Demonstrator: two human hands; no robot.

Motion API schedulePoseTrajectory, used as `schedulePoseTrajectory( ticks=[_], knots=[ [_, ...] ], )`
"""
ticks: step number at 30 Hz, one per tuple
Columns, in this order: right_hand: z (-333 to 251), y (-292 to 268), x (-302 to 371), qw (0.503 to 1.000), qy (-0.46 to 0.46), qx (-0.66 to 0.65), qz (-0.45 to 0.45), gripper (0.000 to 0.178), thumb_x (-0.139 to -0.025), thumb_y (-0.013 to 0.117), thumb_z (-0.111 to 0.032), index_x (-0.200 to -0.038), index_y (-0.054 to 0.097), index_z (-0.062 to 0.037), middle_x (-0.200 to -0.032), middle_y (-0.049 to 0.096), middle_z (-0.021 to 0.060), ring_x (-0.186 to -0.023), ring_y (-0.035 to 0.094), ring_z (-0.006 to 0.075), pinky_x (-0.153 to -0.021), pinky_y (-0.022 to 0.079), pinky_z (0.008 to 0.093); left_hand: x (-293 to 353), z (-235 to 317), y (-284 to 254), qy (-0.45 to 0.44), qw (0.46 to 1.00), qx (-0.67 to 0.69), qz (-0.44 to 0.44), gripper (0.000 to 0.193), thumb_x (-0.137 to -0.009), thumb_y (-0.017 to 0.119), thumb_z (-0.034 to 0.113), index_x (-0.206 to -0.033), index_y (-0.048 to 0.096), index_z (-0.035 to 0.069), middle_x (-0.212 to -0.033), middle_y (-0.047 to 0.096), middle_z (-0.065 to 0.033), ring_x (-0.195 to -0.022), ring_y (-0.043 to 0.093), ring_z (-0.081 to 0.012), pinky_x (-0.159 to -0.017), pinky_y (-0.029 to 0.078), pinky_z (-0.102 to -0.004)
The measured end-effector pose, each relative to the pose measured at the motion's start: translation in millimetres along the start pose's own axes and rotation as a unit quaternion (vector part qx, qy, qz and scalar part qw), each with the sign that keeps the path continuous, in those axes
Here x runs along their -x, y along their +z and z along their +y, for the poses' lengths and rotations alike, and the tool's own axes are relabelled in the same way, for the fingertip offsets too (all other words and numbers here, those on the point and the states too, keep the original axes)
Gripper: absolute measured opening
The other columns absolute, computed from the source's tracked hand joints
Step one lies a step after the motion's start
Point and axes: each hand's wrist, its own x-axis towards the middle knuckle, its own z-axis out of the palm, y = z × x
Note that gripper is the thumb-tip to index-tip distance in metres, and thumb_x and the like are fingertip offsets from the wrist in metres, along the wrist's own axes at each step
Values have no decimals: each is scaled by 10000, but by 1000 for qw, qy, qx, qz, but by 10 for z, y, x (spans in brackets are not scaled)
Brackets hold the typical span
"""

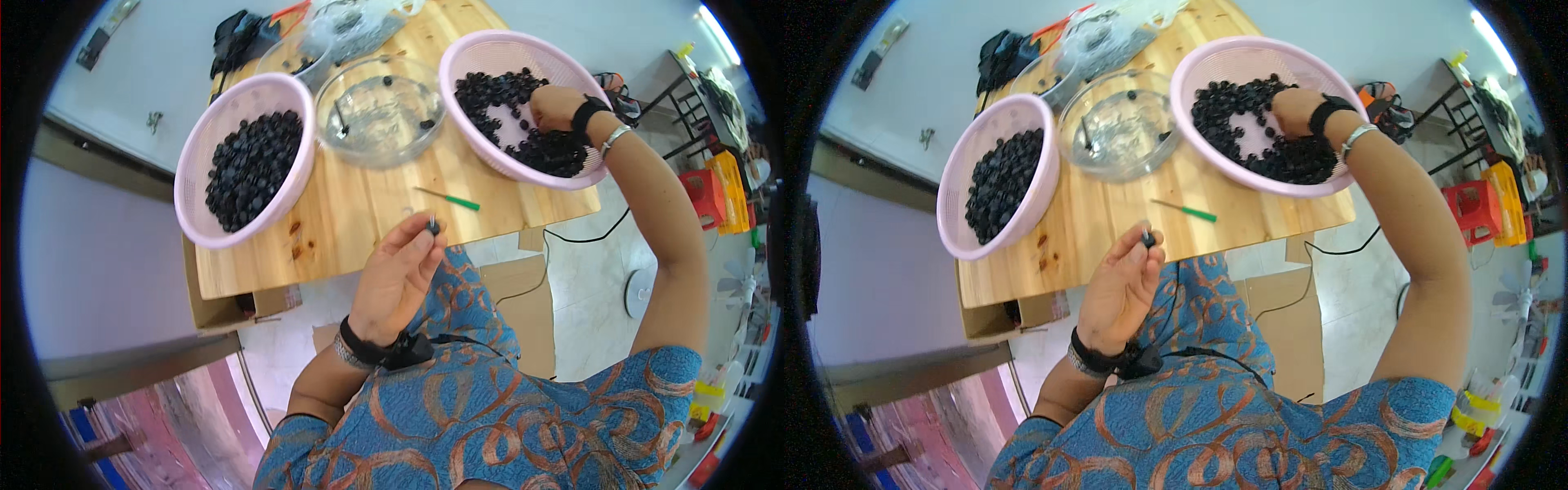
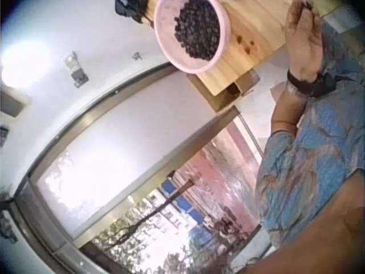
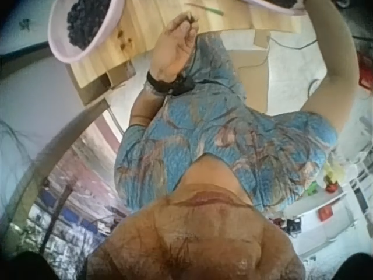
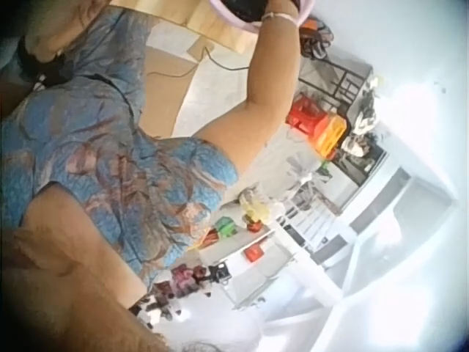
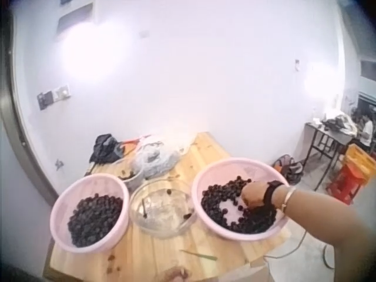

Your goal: The recorder is assembling small black shoe components by picking them from bowls and joining them together.

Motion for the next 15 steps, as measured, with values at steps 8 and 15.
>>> schedulePoseTrajectory(
  ticks=[8, 15],
  knots=[
    [-25, -14, 68, 997, -51, 21, 47, 130, -665, 580, -80, -769, 640, -30, -726, 623, 144, -665, 616, 284, -624, 476, 384, 56, 109, -7, 41, 999, 29, -10, 245, -874, 481, -13, -1117, 499, 2, -1055, 555, -94, -935, 582, -154, -811, 514, -208],
    [-902, -456, 841, 859, -122, -429, 251, 66, -776, 554, -40, -809, 572, 14, -641, 543, 45, -532, 526, 101, -480, 425, 244, 170, 65, -15, 134, 987, -81, -34, 256, -865, 511, 0, -1120, 509, 14, -1026, 572, -70, -947, 570, -148, -840, 474, -241]
  ],
)
